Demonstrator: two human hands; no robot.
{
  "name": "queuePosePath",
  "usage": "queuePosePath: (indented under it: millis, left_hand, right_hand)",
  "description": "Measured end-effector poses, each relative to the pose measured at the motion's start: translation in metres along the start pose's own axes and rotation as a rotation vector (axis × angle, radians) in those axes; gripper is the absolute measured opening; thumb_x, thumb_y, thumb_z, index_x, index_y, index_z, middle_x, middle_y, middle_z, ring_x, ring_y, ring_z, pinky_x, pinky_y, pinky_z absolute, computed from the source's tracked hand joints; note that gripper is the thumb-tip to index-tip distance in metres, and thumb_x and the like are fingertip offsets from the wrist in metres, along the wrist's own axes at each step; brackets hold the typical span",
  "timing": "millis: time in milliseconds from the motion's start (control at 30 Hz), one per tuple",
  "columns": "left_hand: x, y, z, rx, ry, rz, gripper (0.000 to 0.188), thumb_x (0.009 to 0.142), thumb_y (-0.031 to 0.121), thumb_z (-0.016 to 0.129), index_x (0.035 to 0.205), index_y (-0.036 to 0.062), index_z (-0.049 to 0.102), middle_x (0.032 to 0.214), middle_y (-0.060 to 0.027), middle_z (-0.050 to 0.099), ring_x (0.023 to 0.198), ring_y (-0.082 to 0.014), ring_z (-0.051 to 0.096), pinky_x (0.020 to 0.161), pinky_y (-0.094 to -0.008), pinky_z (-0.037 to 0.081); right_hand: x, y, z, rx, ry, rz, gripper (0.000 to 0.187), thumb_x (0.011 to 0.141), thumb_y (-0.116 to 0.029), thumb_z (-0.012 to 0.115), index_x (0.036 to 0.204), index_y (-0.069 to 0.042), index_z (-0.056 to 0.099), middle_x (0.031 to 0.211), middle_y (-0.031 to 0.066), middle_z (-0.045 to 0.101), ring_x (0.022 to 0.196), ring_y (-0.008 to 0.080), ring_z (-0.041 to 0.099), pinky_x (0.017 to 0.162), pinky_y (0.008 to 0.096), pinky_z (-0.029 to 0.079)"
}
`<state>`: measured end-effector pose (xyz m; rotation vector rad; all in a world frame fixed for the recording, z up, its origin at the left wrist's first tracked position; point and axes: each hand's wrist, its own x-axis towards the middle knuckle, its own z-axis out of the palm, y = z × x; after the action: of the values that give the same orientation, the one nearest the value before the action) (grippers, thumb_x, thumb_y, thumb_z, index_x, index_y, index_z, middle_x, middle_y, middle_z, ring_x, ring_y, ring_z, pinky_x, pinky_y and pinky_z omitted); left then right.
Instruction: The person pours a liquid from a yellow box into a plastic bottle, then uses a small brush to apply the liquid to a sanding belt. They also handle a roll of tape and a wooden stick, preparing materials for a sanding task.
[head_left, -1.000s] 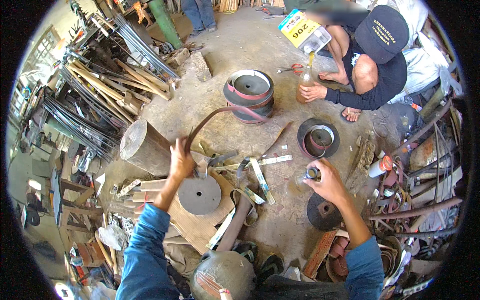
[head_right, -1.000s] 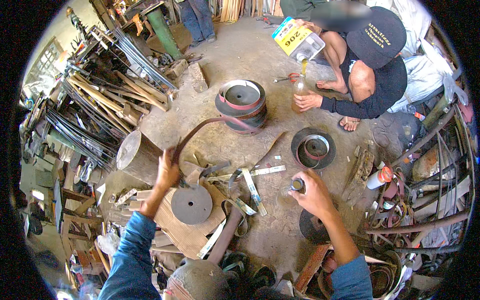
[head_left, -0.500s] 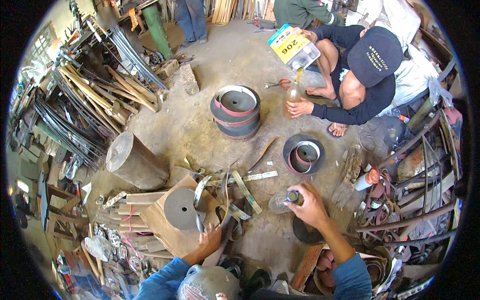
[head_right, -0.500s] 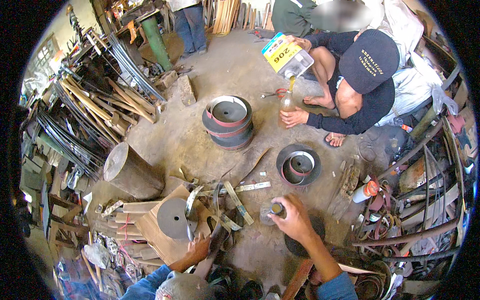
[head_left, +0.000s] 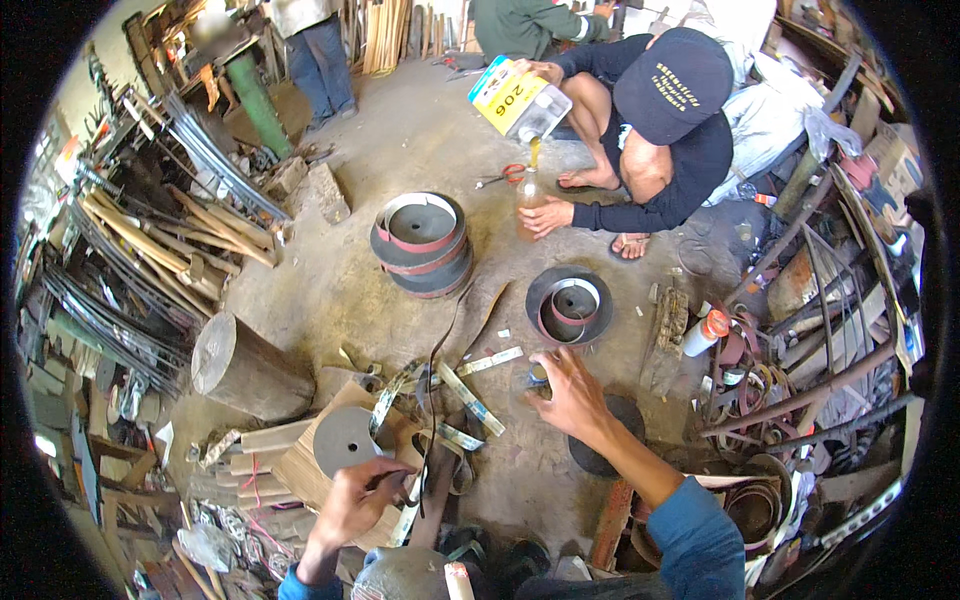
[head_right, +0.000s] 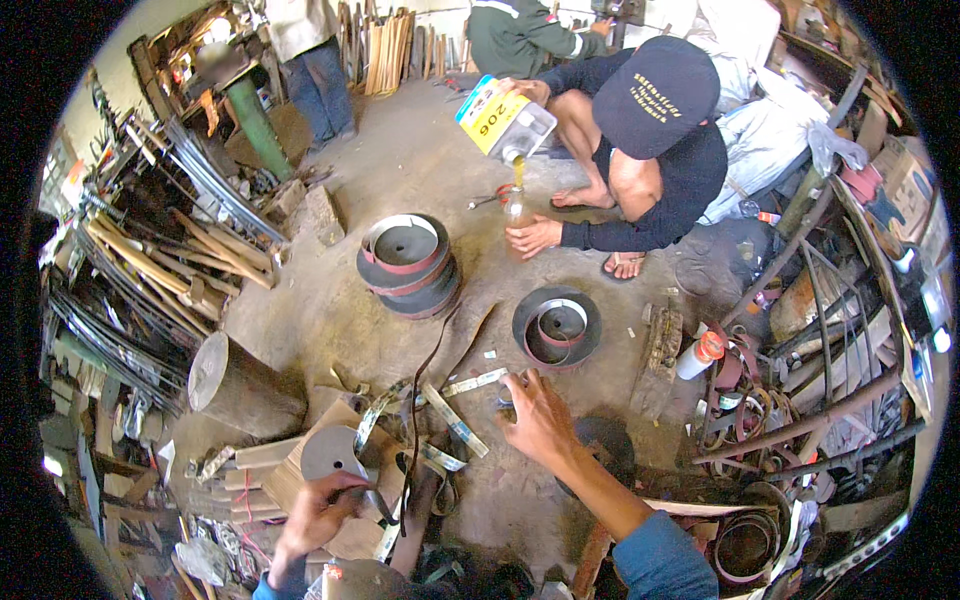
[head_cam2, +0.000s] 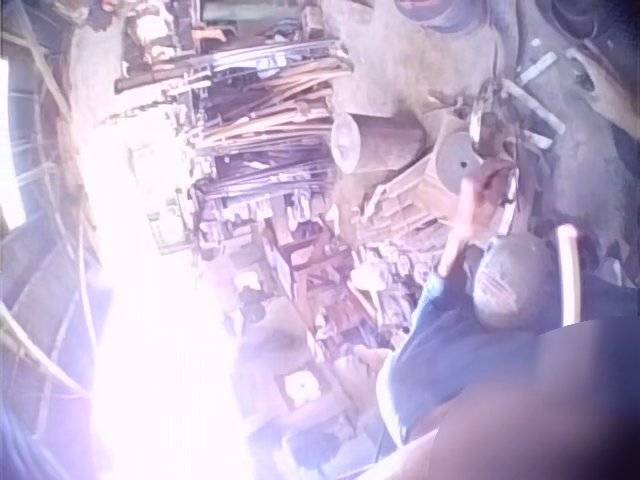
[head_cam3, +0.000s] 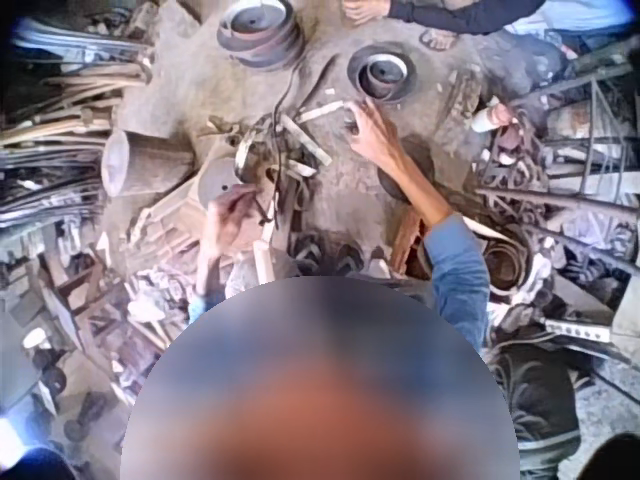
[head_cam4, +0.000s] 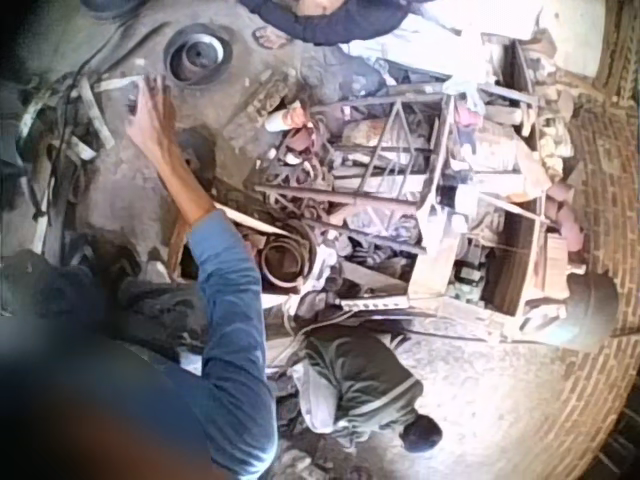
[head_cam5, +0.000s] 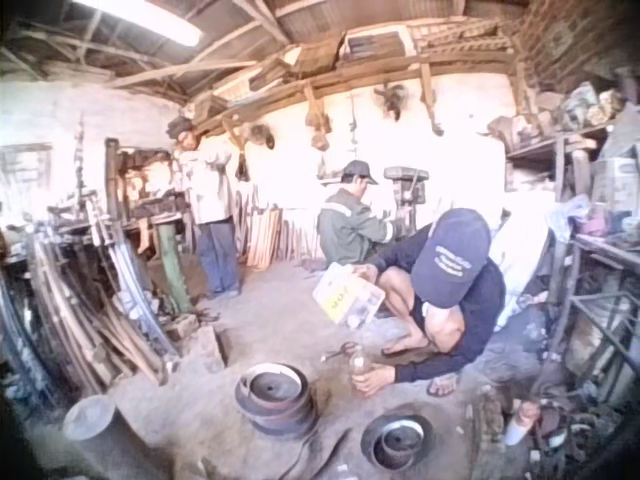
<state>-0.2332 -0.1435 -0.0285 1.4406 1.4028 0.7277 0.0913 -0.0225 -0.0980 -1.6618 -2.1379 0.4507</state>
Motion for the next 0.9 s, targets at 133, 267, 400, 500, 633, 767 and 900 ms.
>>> queuePosePath:
  millis: [133, 267, 400, 500, 633, 767, 900]
  left_hand:
    - [-0.047, 0.102, -0.015, 0.03, 0.214, 0.441, 0.009, 0.092, 0.003, 0.058, 0.1, 0.0017, 0.063, 0.083, -0.0093, 0.064, 0.071, -0.0189, 0.061, 0.064, -0.0333, 0.049]
    - [-0.055, 0.152, -0.004, 0.001, -0.163, 0.884, 0.018, 0.089, 0.006, 0.058, 0.107, 0.0049, 0.058, 0.09, -0.0108, 0.065, 0.077, -0.024, 0.062, 0.068, -0.0387, 0.051]
    - [-0.038, 0.155, 0.02, -0.149, -0.41, 0.884, 0.024, 0.09, 0.007, 0.058, 0.113, 0.005, 0.055, 0.095, -0.0125, 0.066, 0.077, -0.0246, 0.064, 0.066, -0.0374, 0.052]
    - [-0.031, 0.151, 0.026, -0.234, -0.496, 0.862, 0.028, 0.091, 0.008, 0.058, 0.118, 0.005, 0.053, 0.099, -0.0137, 0.066, 0.078, -0.025, 0.066, 0.064, -0.0364, 0.053]
    - [-0.031, 0.145, 0.029, -0.312, -0.576, 0.846, 0.034, 0.092, 0.009, 0.058, 0.125, 0.005, 0.051, 0.104, -0.0153, 0.067, 0.078, -0.0256, 0.068, 0.061, -0.0351, 0.054]
    - [-0.034, 0.136, 0.03, -0.394, -0.677, 0.883, 0.041, 0.093, 0.01, 0.058, 0.132, 0.0051, 0.048, 0.108, -0.017, 0.068, 0.079, -0.0262, 0.07, 0.059, -0.0338, 0.055]
    - [-0.038, 0.131, 0.033, -0.47, -0.762, 0.92, 0.047, 0.094, 0.012, 0.058, 0.139, 0.0051, 0.046, 0.113, -0.0186, 0.069, 0.079, -0.0268, 0.072, 0.056, -0.0325, 0.056]
  right_hand:
    - [0.002, 0.001, 0.0, -0.085, -0.005, -0.009, 0.067, 0.08, -0.035, 0.077, 0.131, -0.001, 0.05, 0.116, 0.0216, 0.057, 0.113, 0.0378, 0.057, 0.095, 0.0469, 0.048]
    - [0.009, -0.001, -0.008, -0.202, -0.013, -0.019, 0.074, 0.083, -0.051, 0.072, 0.13, 0.002, 0.051, 0.11, 0.0252, 0.064, 0.101, 0.0403, 0.064, 0.085, 0.0489, 0.052]
    - [0.028, 0.006, -0.022, -0.143, 0.086, -0.039, 0.06, 0.092, -0.051, 0.062, 0.116, 0.004, 0.06, 0.09, 0.0248, 0.07, 0.078, 0.0416, 0.069, 0.071, 0.0491, 0.055]
    - [0.037, 0.029, -0.026, 0.014, 0.222, -0.035, 0.037, 0.098, -0.034, 0.057, 0.095, 0.002, 0.065, 0.079, 0.0233, 0.068, 0.073, 0.0416, 0.068, 0.069, 0.0496, 0.054]
    - [0.013, 0.082, -0.003, 0.159, 0.304, 0.142, 0.022, 0.094, -0.024, 0.06, 0.093, -0.002, 0.063, 0.078, 0.0209, 0.068, 0.075, 0.0437, 0.066, 0.074, 0.0527, 0.052]
    - [-0.057, 0.133, 0.05, -0.006, 0.064, 0.14, 0.021, 0.089, -0.015, 0.061, 0.105, -0.003, 0.061, 0.091, 0.022, 0.067, 0.085, 0.0443, 0.066, 0.078, 0.0523, 0.052]
    - [-0.116, 0.143, 0.111, -0.191, -0.457, -0.012, 0.032, 0.081, -0.01, 0.062, 0.111, -0.001, 0.063, 0.099, 0.0225, 0.069, 0.093, 0.0406, 0.068, 0.077, 0.0524, 0.054]
